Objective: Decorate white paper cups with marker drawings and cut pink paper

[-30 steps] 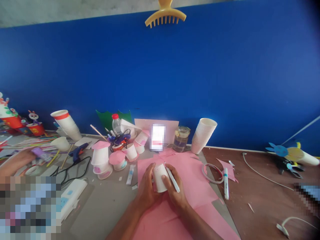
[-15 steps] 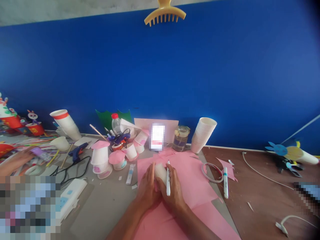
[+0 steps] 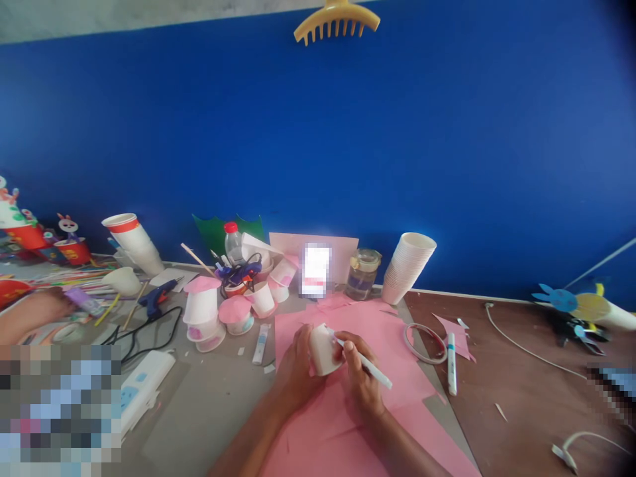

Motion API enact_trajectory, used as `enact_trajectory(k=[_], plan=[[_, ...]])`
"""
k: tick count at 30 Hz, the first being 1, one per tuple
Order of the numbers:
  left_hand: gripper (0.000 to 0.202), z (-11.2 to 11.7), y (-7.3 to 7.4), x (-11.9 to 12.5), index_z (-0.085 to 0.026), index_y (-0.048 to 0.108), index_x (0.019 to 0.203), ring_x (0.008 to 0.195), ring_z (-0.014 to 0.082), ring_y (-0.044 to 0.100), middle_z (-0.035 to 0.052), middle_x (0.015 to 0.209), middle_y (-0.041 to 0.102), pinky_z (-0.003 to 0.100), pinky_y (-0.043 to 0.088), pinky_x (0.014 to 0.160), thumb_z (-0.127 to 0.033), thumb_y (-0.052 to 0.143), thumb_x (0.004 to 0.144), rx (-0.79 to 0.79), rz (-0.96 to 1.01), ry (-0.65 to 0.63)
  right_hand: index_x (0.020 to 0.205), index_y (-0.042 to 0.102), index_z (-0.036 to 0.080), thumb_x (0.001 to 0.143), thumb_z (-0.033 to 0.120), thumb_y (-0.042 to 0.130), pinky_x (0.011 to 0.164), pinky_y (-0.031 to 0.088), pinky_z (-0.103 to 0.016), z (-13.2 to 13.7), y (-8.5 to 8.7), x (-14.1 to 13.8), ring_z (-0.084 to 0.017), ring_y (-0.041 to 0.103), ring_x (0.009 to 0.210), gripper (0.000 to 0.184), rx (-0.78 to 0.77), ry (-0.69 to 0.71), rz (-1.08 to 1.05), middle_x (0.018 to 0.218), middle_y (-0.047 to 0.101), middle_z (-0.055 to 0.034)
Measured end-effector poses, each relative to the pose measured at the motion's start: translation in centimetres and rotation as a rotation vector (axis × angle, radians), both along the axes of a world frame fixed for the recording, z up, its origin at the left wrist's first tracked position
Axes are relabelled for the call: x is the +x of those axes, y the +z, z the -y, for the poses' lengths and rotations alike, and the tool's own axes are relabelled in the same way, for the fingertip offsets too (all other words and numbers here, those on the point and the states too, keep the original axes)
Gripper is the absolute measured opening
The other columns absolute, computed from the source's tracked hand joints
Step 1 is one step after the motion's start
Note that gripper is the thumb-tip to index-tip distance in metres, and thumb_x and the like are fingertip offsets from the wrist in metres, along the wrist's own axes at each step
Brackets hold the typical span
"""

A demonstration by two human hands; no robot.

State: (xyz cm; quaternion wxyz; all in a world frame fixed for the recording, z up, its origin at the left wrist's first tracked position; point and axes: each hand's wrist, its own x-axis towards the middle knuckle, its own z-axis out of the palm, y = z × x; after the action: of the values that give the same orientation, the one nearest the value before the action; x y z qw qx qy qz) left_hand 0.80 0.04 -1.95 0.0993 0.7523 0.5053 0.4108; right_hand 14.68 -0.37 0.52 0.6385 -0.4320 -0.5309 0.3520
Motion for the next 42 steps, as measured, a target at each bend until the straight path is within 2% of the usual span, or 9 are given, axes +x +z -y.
enact_trajectory(k=[3, 7, 12, 20, 24, 31, 42], plan=[[0.064, -0.2, -0.2, 0.0, -0.016, 0.028, 0.132, 0.110, 0.0295, 0.058, 0.0202, 0.121, 0.055, 0.044, 0.055, 0.086, -0.030, 0.060, 0.078, 0.021, 0.013, 0.003, 0.087, 0.066, 0.018, 0.089, 0.040, 0.049, 0.050, 0.045, -0.025, 0.2, 0.0, -0.2, -0.015, 0.055, 0.053, 0.028, -0.022, 0.012, 0.017, 0.058, 0.058, -0.0004], [0.065, -0.3, -0.3, 0.0, -0.013, 0.029, 0.132, 0.113, 0.0310, 0.057, 0.0206, 0.122, 0.054, 0.046, 0.054, 0.089, -0.025, 0.060, 0.076, 0.025, 0.009, -0.001, 0.090, 0.061, 0.018, 0.088, 0.036, 0.051, 0.049, 0.045, -0.024, 0.1, -0.3, -0.3, -0.014, 0.054, 0.054, 0.021, -0.030, -0.014, 0.019, 0.064, 0.059, -0.0004], [0.065, -0.1, 0.1, -0.2, -0.012, 0.032, 0.131, 0.111, 0.0309, 0.058, 0.0212, 0.122, 0.055, 0.045, 0.056, 0.085, -0.022, 0.060, 0.073, -0.003, -0.011, 0.001, 0.084, 0.061, 0.018, 0.086, 0.032, 0.051, 0.047, 0.042, -0.024, 0.0, -0.3, -0.2, -0.014, 0.052, 0.051, 0.017, -0.014, -0.024, 0.068, 0.060, 0.057, 0.0008], [0.068, -0.1, -0.2, -0.3, -0.012, 0.032, 0.132, 0.113, 0.0315, 0.057, 0.0210, 0.124, 0.055, 0.042, 0.055, 0.087, -0.020, 0.059, 0.071, -0.010, -0.050, 0.011, 0.084, 0.062, 0.019, 0.086, 0.031, 0.050, 0.052, 0.044, -0.026, 0.0, -0.2, -0.1, -0.017, 0.058, 0.062, 0.017, 0.005, -0.023, 0.093, 0.070, 0.063, -0.0029], [0.066, -0.1, -0.5, -0.3, -0.010, 0.032, 0.133, 0.114, 0.0324, 0.056, 0.0220, 0.124, 0.054, 0.043, 0.054, 0.089, -0.019, 0.058, 0.072, 0.017, -0.040, 0.006, 0.083, 0.062, 0.019, 0.085, 0.030, 0.051, 0.052, 0.044, -0.026, 0.0, 0.2, -0.2, -0.017, 0.059, 0.062, 0.016, 0.023, -0.022, 0.103, 0.070, 0.064, -0.0031], [0.069, -0.2, -0.9, -0.4, -0.012, 0.030, 0.134, 0.116, 0.0322, 0.054, 0.0209, 0.126, 0.052, 0.046, 0.054, 0.090, -0.018, 0.056, 0.071, -0.013, -0.041, 0.002, 0.082, 0.063, 0.018, 0.085, 0.029, 0.051, 0.054, 0.047, -0.026, 0.1, 0.6, -0.2, -0.017, 0.059, 0.063, 0.016, 0.037, -0.051, 0.132, 0.071, 0.065, -0.0034], [0.069, 0.0, -0.2, -0.3, -0.015, 0.028, 0.133, 0.116, 0.0317, 0.055, 0.0206, 0.124, 0.053, 0.047, 0.053, 0.090, -0.014, 0.055, 0.070, -0.010, -0.044, -0.017, 0.082, 0.063, 0.018, 0.084, 0.030, 0.052, 0.054, 0.046, -0.026, 0.0, 0.6, -0.2, -0.017, 0.058, 0.062, 0.016, 0.018, -0.033, 0.106, 0.071, 0.065, -0.0036]])
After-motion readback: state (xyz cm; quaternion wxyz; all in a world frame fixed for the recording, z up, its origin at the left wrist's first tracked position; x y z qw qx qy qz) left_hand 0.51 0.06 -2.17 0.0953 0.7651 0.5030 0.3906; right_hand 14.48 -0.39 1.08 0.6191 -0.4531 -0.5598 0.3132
